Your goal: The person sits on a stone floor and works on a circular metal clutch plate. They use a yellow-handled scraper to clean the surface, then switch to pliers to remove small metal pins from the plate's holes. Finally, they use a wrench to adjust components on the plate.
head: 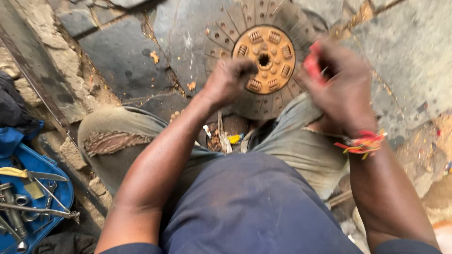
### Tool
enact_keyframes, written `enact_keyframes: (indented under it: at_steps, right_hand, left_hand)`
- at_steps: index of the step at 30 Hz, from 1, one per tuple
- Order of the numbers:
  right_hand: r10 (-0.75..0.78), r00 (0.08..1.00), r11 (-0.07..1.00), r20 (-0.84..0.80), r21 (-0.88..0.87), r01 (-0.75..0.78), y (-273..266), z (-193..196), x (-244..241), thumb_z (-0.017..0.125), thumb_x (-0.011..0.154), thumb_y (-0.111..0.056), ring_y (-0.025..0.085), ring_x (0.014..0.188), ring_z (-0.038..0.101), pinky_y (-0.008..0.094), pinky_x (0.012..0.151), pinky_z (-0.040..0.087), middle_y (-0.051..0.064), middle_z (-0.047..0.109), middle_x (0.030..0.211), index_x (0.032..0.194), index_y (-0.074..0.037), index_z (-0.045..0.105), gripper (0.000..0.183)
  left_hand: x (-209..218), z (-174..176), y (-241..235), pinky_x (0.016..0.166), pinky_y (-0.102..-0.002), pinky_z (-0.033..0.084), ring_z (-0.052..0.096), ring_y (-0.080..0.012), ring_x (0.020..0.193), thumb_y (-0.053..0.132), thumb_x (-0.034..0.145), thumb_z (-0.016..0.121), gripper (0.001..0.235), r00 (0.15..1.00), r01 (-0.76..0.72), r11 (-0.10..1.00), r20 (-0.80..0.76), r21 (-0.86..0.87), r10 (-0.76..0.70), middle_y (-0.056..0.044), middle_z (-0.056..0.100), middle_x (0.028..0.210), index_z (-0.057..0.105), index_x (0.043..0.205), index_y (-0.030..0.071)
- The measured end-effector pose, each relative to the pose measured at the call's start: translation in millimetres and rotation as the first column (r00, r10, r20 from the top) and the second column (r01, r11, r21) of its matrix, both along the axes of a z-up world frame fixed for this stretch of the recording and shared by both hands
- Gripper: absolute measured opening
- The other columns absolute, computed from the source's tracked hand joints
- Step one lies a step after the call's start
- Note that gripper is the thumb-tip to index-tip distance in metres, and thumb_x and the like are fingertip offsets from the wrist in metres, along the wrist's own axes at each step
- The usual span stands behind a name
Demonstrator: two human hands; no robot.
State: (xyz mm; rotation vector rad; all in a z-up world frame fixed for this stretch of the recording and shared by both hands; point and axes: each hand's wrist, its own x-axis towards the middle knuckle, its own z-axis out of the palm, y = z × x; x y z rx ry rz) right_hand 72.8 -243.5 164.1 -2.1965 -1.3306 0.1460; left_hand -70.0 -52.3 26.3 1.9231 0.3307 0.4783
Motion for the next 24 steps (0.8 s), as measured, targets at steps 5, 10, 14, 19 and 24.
enact_keyframes:
  at_steps: [5, 10, 14, 19, 24]
  right_hand:
    - [-0.12, 0.813, 0.938, -0.57, 0.204, 0.281, -12, 23, 1, 0.076, 0.105, -0.003, 0.004, 0.075, 0.052, 0.02, 0.066, 0.044, -0.004, 0.058, 0.092, 0.146, -0.002, 0.058, 0.045]
    - [-0.143, 0.772, 0.951, -0.619, 0.13, 0.28, -19, 25, -8, 0.077, 0.097, -0.004, 0.003, 0.082, 0.054, 0.019, 0.071, 0.046, -0.004, 0.059, 0.097, 0.147, -0.004, 0.057, 0.054]
    - [-0.119, 0.838, 0.961, -0.533, 0.152, 0.233, -26, 21, 0, 0.081, 0.1, -0.006, 0.003, 0.088, 0.056, 0.02, 0.084, 0.05, -0.003, 0.059, 0.098, 0.145, -0.001, 0.057, 0.051]
    - [-0.218, 0.899, 0.958, -0.381, 0.094, 0.272, -34, 35, 17, 0.084, 0.096, -0.008, 0.005, 0.095, 0.061, 0.022, 0.089, 0.055, -0.002, 0.062, 0.105, 0.141, -0.001, 0.058, 0.053]
    - [-0.15, 0.952, 0.943, -0.265, 0.251, 0.218, -41, 58, 20, 0.082, 0.104, -0.002, 0.009, 0.1, 0.061, 0.024, 0.092, 0.054, 0.002, 0.06, 0.114, 0.144, 0.003, 0.055, 0.048]
  left_hand:
    - [12, 25, 9, 0.064, -0.029, 0.056, 0.071, -0.0101, 0.071, 0.009, 0.094, 0.073, 0.006, 0.995, -0.089, 0.995, -0.054, -0.049, 0.087, -0.005, 0.077, 0.081, 0.074, 0.099, 0.006]
    - [22, 26, -7, 0.068, -0.028, 0.059, 0.071, -0.0093, 0.077, 0.005, 0.097, 0.07, 0.011, 0.992, -0.05, 0.989, 0.111, -0.139, 0.066, -0.004, 0.075, 0.088, 0.072, 0.107, 0.007]
    - [34, 22, -15, 0.068, -0.03, 0.056, 0.069, -0.011, 0.076, 0.002, 0.095, 0.07, 0.009, 0.993, -0.037, 0.996, 0.109, -0.085, 0.046, -0.005, 0.072, 0.083, 0.065, 0.102, 0.005]
    - [46, 13, -23, 0.07, -0.034, 0.054, 0.069, -0.0179, 0.077, 0.001, 0.093, 0.069, 0.009, 0.996, -0.019, 0.998, 0.089, -0.067, 0.025, -0.009, 0.069, 0.082, 0.062, 0.099, 0.004]
    - [44, 9, -26, 0.071, -0.037, 0.054, 0.07, -0.0229, 0.079, 0.002, 0.096, 0.068, 0.007, 0.994, 0.011, 0.999, 0.112, 0.049, -0.016, -0.011, 0.068, 0.085, 0.062, 0.098, 0.005]
